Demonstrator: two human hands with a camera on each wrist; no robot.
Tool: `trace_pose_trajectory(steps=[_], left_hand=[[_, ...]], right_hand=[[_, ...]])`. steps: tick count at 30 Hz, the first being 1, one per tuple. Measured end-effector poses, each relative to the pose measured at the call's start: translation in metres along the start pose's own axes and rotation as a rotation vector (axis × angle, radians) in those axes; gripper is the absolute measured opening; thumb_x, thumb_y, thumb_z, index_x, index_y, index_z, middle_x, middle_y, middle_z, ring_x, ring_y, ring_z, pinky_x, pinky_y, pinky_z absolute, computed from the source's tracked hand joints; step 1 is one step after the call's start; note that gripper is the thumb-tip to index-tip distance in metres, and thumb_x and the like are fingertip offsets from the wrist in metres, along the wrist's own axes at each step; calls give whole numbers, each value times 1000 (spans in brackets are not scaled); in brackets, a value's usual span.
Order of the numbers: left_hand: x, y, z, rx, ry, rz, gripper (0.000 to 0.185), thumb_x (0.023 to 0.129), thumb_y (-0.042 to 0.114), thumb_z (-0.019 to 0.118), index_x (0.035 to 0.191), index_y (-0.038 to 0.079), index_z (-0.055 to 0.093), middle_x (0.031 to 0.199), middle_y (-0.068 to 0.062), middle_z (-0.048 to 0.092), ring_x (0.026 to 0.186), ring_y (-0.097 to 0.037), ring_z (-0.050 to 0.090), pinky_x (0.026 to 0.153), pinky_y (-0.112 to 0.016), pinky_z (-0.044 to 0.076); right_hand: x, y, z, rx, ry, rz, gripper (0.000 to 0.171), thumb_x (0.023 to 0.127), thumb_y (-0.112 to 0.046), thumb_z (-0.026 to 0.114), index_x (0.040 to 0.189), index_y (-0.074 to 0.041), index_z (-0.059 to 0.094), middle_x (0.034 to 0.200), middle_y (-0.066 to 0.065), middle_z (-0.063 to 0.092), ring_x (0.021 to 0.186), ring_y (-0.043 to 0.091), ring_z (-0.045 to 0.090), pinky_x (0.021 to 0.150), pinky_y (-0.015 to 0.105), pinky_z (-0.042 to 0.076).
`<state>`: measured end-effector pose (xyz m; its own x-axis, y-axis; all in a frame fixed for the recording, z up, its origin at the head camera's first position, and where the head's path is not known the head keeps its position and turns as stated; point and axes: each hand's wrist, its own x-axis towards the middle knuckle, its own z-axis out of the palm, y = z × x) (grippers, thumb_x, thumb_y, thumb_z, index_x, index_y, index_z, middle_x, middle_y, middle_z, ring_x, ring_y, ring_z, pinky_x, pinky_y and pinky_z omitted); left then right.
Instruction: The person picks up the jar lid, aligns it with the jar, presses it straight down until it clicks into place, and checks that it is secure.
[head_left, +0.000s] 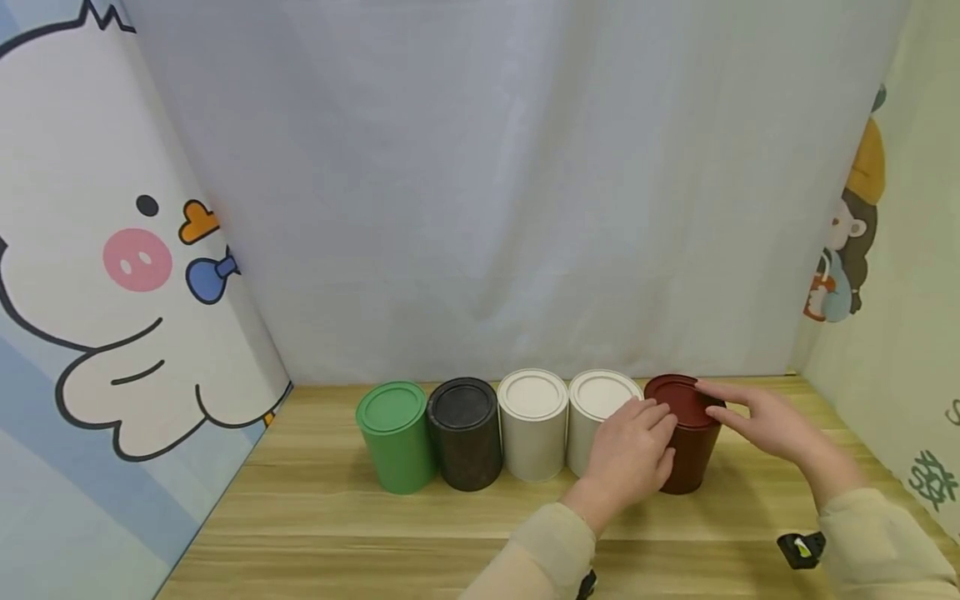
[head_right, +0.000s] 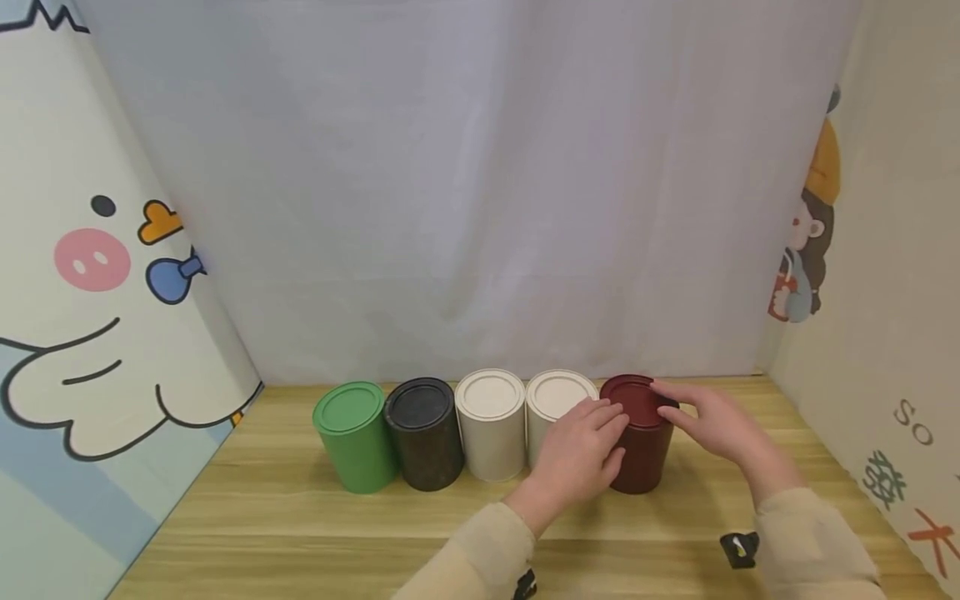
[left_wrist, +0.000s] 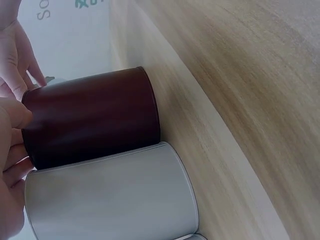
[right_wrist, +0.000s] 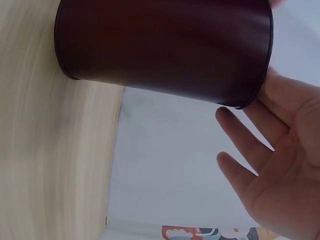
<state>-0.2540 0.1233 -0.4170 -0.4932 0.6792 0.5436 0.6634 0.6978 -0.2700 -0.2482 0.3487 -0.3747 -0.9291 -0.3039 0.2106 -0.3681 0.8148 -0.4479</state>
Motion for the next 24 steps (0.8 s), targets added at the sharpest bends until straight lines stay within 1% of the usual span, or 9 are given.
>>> trace_pose_trajectory(steps=[3,6,8,10,13,18,20,21,24], left_hand=[[0,0,-1,-6,-20,-9,39,94,41,64,127,21,68,132,6,62,127,-10,52,113,-26,31],[0,0,-2,-15,-46,-12,42,95,42,62,131,21,66,135,6,60,130,-11,50,114,-26,28],[-2,0,-3,-28,-42,-7,44,95,43,62,133,20,64,137,6,59,130,-11,49,115,-26,28],[-4,-1,-4,-46,-16,1,46,94,42,63,134,19,64,136,5,59,130,-12,50,115,-28,28],[-8,-3,-7,-89,49,6,46,92,40,67,131,16,65,133,2,62,127,-14,53,114,-31,31],[-20,-10,-12,-152,131,-4,47,88,37,72,128,12,67,129,0,64,123,-16,55,111,-35,36],[-27,-14,-13,-153,154,-5,48,87,37,73,127,12,67,128,0,64,122,-15,56,110,-36,38],[-31,-16,-14,-144,162,-5,49,86,38,74,127,12,67,128,0,64,122,-15,56,110,-37,38],[-43,-23,-17,-141,181,-5,50,85,38,75,127,12,67,128,0,64,122,-16,56,109,-38,39]], right_hand=[[-4,2,-1,41,50,22,40,103,-17,56,134,7,57,129,32,57,118,54,51,91,66,44],[-7,2,-2,55,106,11,37,102,-15,56,132,7,59,126,31,60,118,54,51,91,67,42],[-10,3,-2,53,125,6,37,102,-15,57,131,7,60,125,31,60,117,54,51,90,67,42],[-13,4,-2,46,142,4,36,101,-15,59,130,7,61,124,30,61,117,53,52,90,67,43],[-19,2,0,12,168,-12,35,99,-15,62,128,5,63,122,27,63,115,50,54,88,65,44],[-26,-3,7,-53,238,-91,32,94,-12,69,123,2,68,116,23,68,108,45,60,83,61,47],[-28,-7,12,-68,268,-124,33,91,-10,71,122,0,69,115,21,68,106,42,61,82,56,48],[-28,-9,14,-70,285,-144,34,90,-9,73,123,-1,69,115,20,69,106,41,61,83,52,49],[-30,-16,23,-86,351,-225,41,82,-3,78,123,-2,69,115,16,69,103,34,61,88,31,47]])
